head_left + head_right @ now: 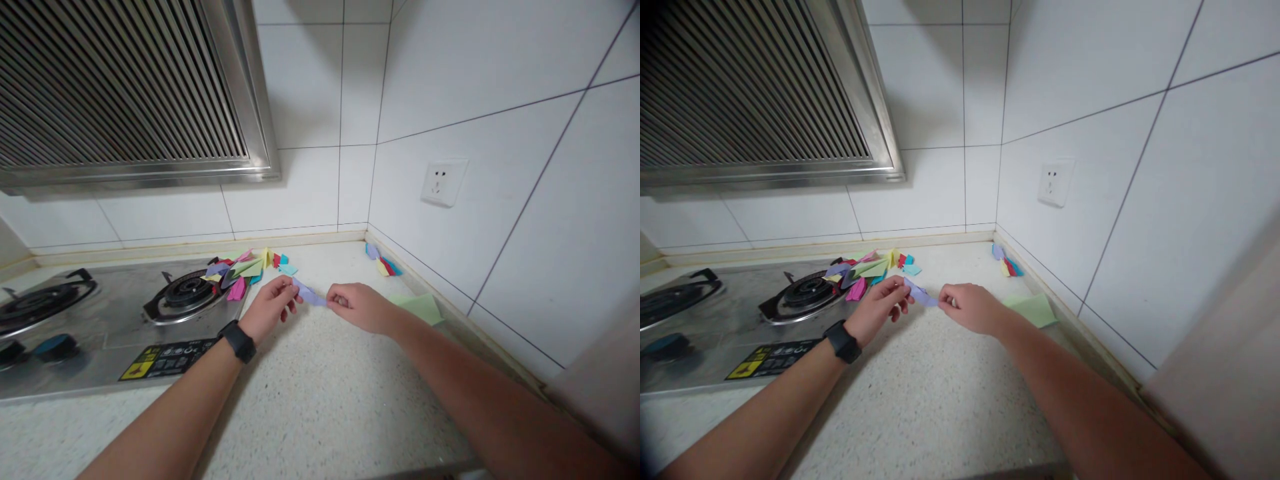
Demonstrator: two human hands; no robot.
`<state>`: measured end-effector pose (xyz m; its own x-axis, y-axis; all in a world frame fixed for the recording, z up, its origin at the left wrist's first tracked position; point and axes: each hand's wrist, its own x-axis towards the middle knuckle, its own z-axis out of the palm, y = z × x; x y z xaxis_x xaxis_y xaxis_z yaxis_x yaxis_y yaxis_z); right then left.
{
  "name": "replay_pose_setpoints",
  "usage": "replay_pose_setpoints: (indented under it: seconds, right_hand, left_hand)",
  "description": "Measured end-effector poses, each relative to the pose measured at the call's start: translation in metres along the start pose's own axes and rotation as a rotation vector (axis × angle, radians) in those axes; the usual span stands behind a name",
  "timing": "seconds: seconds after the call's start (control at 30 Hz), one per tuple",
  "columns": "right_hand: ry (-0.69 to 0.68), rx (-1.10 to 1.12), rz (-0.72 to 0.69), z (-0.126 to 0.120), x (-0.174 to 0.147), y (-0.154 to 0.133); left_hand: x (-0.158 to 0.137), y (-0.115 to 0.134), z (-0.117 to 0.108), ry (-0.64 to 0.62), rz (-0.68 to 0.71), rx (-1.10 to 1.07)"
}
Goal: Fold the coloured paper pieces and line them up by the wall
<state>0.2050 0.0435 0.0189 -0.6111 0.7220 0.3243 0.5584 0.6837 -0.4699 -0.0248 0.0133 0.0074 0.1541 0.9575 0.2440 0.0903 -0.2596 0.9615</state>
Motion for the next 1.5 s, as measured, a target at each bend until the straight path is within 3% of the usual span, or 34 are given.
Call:
replay_pose_setpoints:
  seconds: [0.2, 0.37, 0.47, 0.57, 0.7, 0.87, 1.13, 1.5]
  right_hand:
    - [0.134, 0.058, -0.040, 0.003, 0.001, -0.001]
    - [0.032, 0.012, -0.232, 0.006, 0.001, -0.003]
    - [0.031, -0.052, -0.251, 0.003, 0.001, 0.000]
    - [0.061, -0.248, -0.149, -0.003, 0.000, 0.011]
    - [0.042, -0.581, 0.171, -0.013, -0.002, 0.036]
    - [-0.024, -0.717, 0.418, -0.022, -0.001, 0.061]
    - [-0.072, -0.720, 0.519, -0.031, -0.001, 0.076]
    - [-0.135, -0.734, 0.605, -0.033, 0.001, 0.086]
  left_hand:
    - [0.002, -0.004, -0.001, 0.025, -0.077, -0.054]
    - [0.002, -0.003, -0.001, 0.070, -0.140, -0.064]
    - [0.002, -0.004, -0.002, 0.087, -0.191, -0.032]
    - [0.002, -0.009, -0.003, 0.063, -0.234, 0.046]
    - [0.001, -0.017, -0.002, -0.076, -0.217, 0.181]
    - [-0.002, -0.017, 0.000, -0.211, -0.191, 0.242]
    - [-0.002, -0.021, -0.002, -0.264, -0.039, 0.382]
    - [-0.004, -0.016, -0.003, -0.330, -0.007, 0.528]
